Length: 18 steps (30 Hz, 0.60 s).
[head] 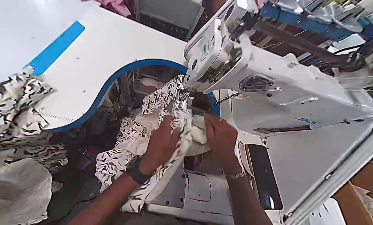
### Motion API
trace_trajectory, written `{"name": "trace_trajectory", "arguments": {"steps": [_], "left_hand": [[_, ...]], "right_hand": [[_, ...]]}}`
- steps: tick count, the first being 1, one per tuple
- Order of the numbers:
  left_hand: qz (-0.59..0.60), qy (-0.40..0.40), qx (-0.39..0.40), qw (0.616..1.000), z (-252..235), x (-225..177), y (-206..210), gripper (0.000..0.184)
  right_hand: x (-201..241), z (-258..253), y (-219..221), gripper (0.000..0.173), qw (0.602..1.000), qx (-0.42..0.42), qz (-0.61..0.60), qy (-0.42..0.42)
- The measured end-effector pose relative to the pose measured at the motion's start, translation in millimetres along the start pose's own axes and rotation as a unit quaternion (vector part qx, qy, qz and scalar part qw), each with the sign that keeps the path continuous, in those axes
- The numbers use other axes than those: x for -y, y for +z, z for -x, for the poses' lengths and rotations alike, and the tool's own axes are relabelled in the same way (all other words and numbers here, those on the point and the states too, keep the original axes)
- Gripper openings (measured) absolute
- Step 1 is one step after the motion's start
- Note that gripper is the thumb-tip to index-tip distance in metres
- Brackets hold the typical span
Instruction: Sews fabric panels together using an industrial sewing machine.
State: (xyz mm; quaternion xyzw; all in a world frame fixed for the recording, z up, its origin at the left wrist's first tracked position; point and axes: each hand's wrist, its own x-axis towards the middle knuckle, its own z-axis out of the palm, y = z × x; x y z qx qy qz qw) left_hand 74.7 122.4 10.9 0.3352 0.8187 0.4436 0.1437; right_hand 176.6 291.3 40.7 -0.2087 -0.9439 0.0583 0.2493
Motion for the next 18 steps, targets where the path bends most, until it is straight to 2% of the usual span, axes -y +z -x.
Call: {"name": "trace_trajectory", "arguments": {"steps": [2,4,6,8,9,11,13,14,16,18], "left_hand": [[-0.020,0.019,-0.025,0.999,0.2,8.9,-2.2,0.039],[-0.023,0.056,-0.078,0.995,-12.3,6.6,-4.6,0.034],[-0.007,0.015,-0.035,0.999,-11.5,-3.0,-0.5,0.040],[-0.010,-0.005,0.016,1.000,-11.8,-1.6,1.1,0.051],[-0.012,-0.015,0.034,0.999,-15.6,-0.5,-0.5,0.055],[0.012,-0.030,0.011,0.999,-24.7,1.1,1.1,0.064],[0.096,-0.016,-0.078,0.992,-26.6,2.9,9.1,0.074],[0.152,-0.006,-0.110,0.982,-24.8,4.1,11.3,0.068],[0.227,-0.009,-0.123,0.966,-22.2,8.7,7.7,0.038],[0.188,-0.005,-0.083,0.979,-24.1,14.1,-0.2,0.023]], "right_hand": [[-19.6,-0.9,-4.1,0.027,0.997,0.019,-0.056,0.058],[-20.0,-10.3,-9.1,0.035,0.986,0.064,-0.113,0.104],[-19.8,-16.1,-21.2,0.045,0.964,0.185,-0.116,0.149],[-34.3,-24.7,-30.0,0.026,0.939,0.279,-0.059,0.195],[-41.2,-27.2,-31.9,0.023,0.933,0.285,-0.014,0.220],[-42.5,-29.9,-35.8,0.023,0.945,0.229,0.031,0.231],[-27.7,-28.7,-34.1,0.021,0.979,0.134,-0.034,0.149],[-16.4,-26.8,-29.4,0.020,0.986,0.106,-0.074,0.103],[3.2,-23.0,-21.3,0.023,0.986,0.111,-0.108,0.067],[-0.1,-19.1,-16.2,0.019,0.983,0.134,-0.103,0.070]]}}
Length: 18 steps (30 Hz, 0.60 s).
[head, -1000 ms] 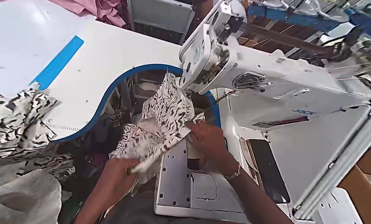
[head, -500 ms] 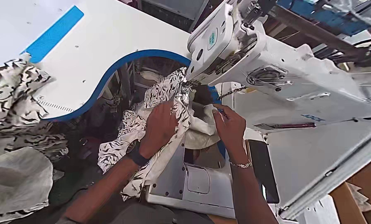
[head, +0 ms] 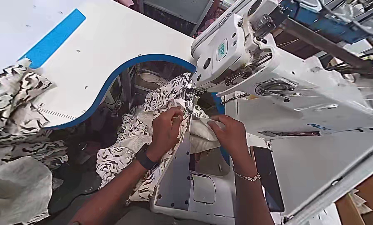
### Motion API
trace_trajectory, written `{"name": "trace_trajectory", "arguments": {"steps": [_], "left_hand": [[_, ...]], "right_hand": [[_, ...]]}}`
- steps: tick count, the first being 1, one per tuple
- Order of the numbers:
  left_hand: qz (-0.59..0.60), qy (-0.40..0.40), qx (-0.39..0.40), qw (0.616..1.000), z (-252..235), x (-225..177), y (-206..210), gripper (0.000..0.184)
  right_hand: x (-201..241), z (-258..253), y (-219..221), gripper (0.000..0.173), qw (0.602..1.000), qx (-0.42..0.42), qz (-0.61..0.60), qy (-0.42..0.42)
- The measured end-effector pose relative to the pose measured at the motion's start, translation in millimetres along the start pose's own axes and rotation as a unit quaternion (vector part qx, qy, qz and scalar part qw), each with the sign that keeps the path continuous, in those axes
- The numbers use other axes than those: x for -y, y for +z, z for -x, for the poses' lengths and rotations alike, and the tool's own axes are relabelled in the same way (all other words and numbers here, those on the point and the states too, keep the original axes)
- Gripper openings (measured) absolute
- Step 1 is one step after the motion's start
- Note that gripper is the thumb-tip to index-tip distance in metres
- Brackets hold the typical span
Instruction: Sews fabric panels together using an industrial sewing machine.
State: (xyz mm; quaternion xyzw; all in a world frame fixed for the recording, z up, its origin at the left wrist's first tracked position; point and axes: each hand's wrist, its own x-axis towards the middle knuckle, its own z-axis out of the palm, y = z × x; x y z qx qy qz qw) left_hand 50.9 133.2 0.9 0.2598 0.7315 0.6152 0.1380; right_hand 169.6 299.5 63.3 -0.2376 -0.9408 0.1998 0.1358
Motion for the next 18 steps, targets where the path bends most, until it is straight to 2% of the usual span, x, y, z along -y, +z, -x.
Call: {"name": "trace_trajectory", "arguments": {"steps": [2,4,5,7,10,12,16,18], "left_hand": [[-0.074,0.017,0.055,0.996,-10.4,-1.0,-4.2,0.031],[-0.139,0.006,0.108,0.984,-18.8,-6.1,-4.7,0.053],[-0.169,-0.007,0.129,0.977,-19.7,-8.8,-3.5,0.058],[-0.206,-0.023,0.147,0.967,-17.2,-13.0,-1.7,0.061],[-0.257,0.011,0.130,0.958,-4.7,-12.1,0.3,0.062],[-0.286,0.029,0.128,0.949,-1.1,-12.4,-0.6,0.060],[-0.257,0.090,0.091,0.958,-6.4,-7.5,0.3,0.068],[-0.263,0.135,0.092,0.951,-6.8,-6.9,-2.2,0.049]], "right_hand": [[-14.2,-1.3,0.7,0.017,1.000,-0.003,-0.007,0.030],[-20.8,-4.4,-0.5,0.018,0.996,-0.045,-0.014,0.075],[-21.5,-5.9,-1.4,0.019,0.993,-0.081,-0.014,0.087],[-15.1,-9.4,-0.3,0.020,0.988,-0.145,-0.025,0.055],[6.1,-2.2,25.1,0.021,0.983,-0.144,-0.087,-0.071],[10.9,1.2,42.3,0.020,0.980,-0.120,-0.110,-0.114],[9.0,7.9,45.8,0.020,0.979,-0.080,-0.153,-0.106],[11.2,9.2,45.8,0.021,0.977,-0.079,-0.176,-0.086]]}}
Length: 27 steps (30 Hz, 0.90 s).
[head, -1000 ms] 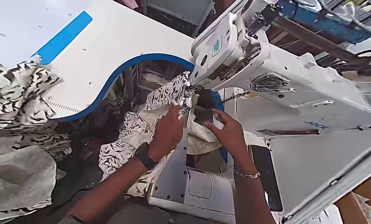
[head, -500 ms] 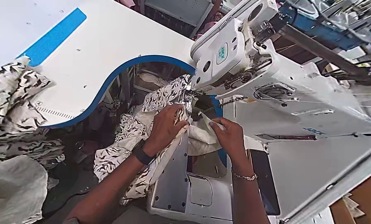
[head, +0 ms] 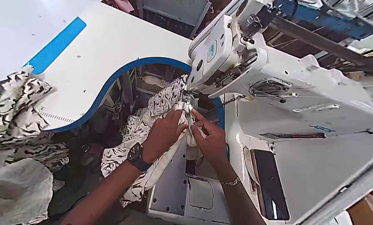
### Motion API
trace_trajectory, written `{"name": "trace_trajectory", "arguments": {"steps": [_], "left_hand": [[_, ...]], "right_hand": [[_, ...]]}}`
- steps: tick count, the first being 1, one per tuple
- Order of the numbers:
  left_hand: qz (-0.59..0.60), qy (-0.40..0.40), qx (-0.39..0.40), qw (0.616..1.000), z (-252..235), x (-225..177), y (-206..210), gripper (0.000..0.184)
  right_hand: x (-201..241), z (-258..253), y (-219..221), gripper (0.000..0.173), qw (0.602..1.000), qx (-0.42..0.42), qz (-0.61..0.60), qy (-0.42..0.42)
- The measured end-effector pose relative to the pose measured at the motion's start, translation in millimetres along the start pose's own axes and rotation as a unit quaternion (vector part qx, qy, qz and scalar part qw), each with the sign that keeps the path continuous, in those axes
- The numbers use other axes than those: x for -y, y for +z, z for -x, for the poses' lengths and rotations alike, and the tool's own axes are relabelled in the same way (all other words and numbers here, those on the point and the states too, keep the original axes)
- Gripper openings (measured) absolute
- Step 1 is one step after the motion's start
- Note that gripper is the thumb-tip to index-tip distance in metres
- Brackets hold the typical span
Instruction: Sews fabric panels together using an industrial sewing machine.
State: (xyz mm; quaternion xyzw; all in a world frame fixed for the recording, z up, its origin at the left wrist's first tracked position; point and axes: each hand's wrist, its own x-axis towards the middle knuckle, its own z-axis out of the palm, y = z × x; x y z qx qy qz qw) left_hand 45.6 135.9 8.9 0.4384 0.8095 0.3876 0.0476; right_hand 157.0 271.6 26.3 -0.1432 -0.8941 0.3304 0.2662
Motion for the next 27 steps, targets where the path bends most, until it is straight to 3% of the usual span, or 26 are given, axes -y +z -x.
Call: {"name": "trace_trajectory", "arguments": {"steps": [5,7,13,17,19,24,27], "left_hand": [[-0.072,0.077,-0.002,0.994,12.2,5.0,0.7,0.033],[-0.062,0.091,-0.006,0.994,7.6,8.9,2.9,0.032],[-0.043,0.114,-0.040,0.992,3.5,12.7,8.5,0.029],[0.057,0.079,-0.044,0.994,3.0,8.9,5.0,0.029],[0.074,0.094,-0.056,0.991,1.9,10.9,7.0,0.028],[0.075,0.094,-0.044,0.992,-2.2,10.1,8.0,0.025],[0.072,0.081,-0.055,0.993,-1.7,5.0,12.0,0.024]], "right_hand": [[6.8,6.1,2.9,0.029,0.998,0.020,-0.057,0.026],[10.0,5.8,2.6,0.017,0.997,0.043,-0.054,0.020],[11.2,4.9,-0.9,0.016,0.994,0.089,0.055,-0.037],[11.1,-6.8,10.2,0.018,0.981,0.112,-0.144,0.070],[6.5,-10.3,19.3,0.017,0.975,0.106,-0.180,0.083],[20.1,-4.4,26.2,0.020,0.999,0.030,0.001,0.014],[14.8,-5.7,16.1,0.013,0.983,0.053,-0.148,0.098]]}}
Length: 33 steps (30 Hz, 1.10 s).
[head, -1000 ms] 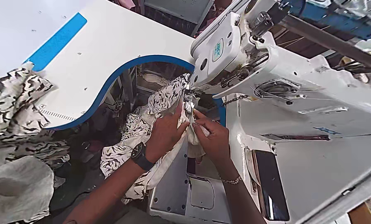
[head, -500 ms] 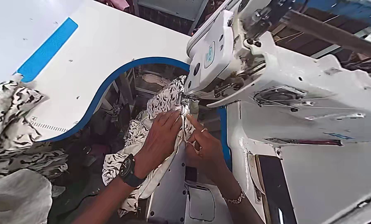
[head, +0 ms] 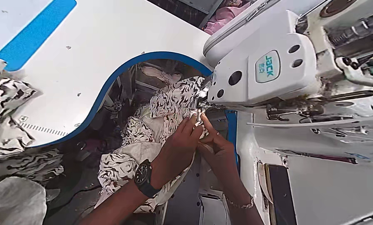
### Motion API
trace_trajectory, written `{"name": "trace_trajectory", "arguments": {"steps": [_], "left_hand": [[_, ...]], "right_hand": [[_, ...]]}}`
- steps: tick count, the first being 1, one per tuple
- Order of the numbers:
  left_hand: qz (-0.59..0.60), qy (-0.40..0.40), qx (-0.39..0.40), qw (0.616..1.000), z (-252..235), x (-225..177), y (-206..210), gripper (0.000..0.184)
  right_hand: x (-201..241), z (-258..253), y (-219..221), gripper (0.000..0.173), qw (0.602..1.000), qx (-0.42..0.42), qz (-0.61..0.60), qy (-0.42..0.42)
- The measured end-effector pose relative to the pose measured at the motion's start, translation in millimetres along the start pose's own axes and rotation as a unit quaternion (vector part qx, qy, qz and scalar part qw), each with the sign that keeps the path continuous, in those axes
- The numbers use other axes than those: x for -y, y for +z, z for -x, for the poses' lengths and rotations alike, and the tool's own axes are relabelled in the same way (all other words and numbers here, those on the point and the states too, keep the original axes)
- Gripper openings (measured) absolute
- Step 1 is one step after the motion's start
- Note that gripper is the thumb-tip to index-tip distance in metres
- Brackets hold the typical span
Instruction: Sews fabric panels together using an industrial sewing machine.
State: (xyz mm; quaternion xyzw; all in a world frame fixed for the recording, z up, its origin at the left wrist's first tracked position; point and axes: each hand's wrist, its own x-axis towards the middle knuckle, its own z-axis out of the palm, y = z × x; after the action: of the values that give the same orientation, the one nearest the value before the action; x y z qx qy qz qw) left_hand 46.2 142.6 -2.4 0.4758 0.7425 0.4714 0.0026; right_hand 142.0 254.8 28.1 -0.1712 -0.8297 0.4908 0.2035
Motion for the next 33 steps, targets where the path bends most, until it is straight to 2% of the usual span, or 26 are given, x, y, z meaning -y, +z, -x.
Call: {"name": "trace_trajectory", "arguments": {"steps": [2,5,9,13,15,16,18,20,22,25,27,29,30,31,33], "left_hand": [[-0.008,0.003,-0.007,1.000,-2.4,1.2,2.5,0.026],[-0.007,-0.004,-0.007,1.000,-3.4,0.8,2.7,0.028],[0.014,-0.035,-0.014,0.999,-5.5,-0.8,3.1,0.029],[0.027,-0.054,-0.045,0.997,-12.4,7.9,7.9,0.021],[0.026,-0.071,-0.073,0.994,-13.4,6.6,5.9,0.019],[0.043,-0.101,-0.051,0.993,-7.2,-1.7,-2.3,0.021],[0.111,-0.194,0.089,0.971,11.9,-25.3,-36.9,0.037],[0.111,-0.244,0.166,0.949,34.3,-41.4,-59.7,0.039],[0.101,-0.247,0.152,0.951,49.1,-46.0,-61.2,0.027],[0.043,-0.217,0.089,0.971,56.6,-41.8,-57.3,0.025],[-0.081,-0.200,0.025,0.976,68.8,-26.8,-58.0,0.020],[-0.149,-0.257,0.024,0.955,82.9,-0.1,-71.6,0.013],[-0.127,-0.294,0.045,0.946,89.4,5.2,-83.3,0.014],[-0.067,-0.297,0.044,0.952,96.9,3.6,-91.0,0.015],[0.107,-0.219,0.025,0.969,114.2,-19.1,-87.2,0.019]], "right_hand": [[-4.6,-4.5,-5.9,0.011,0.997,0.022,-0.067,0.028],[-4.4,-3.5,-2.5,0.012,0.999,0.009,-0.045,0.004],[3.1,3.9,10.8,0.015,0.989,-0.044,0.121,-0.072],[14.2,0.1,31.9,0.020,0.939,-0.125,0.300,-0.114],[24.6,5.2,25.2,0.022,0.919,-0.123,0.356,-0.113],[31.7,18.8,18.2,0.023,0.911,-0.125,0.381,-0.100],[46.5,62.5,2.4,0.025,0.905,-0.124,0.403,-0.055],[45.9,109.1,-11.3,0.025,0.903,-0.138,0.406,-0.038],[45.3,127.6,-32.6,0.028,0.897,-0.119,0.425,-0.030],[58.5,114.3,-57.7,0.034,0.878,-0.099,0.467,-0.034],[68.4,114.2,-62.8,0.031,0.894,-0.044,0.446,-0.003],[60.5,121.2,-56.3,0.023,0.924,0.031,0.376,0.054],[50.3,124.4,-51.0,0.021,0.933,0.055,0.346,0.077],[40.6,125.1,-48.1,0.019,0.938,0.064,0.329,0.083],[32.9,125.7,-53.2,0.020,0.940,0.064,0.331,0.054]]}}
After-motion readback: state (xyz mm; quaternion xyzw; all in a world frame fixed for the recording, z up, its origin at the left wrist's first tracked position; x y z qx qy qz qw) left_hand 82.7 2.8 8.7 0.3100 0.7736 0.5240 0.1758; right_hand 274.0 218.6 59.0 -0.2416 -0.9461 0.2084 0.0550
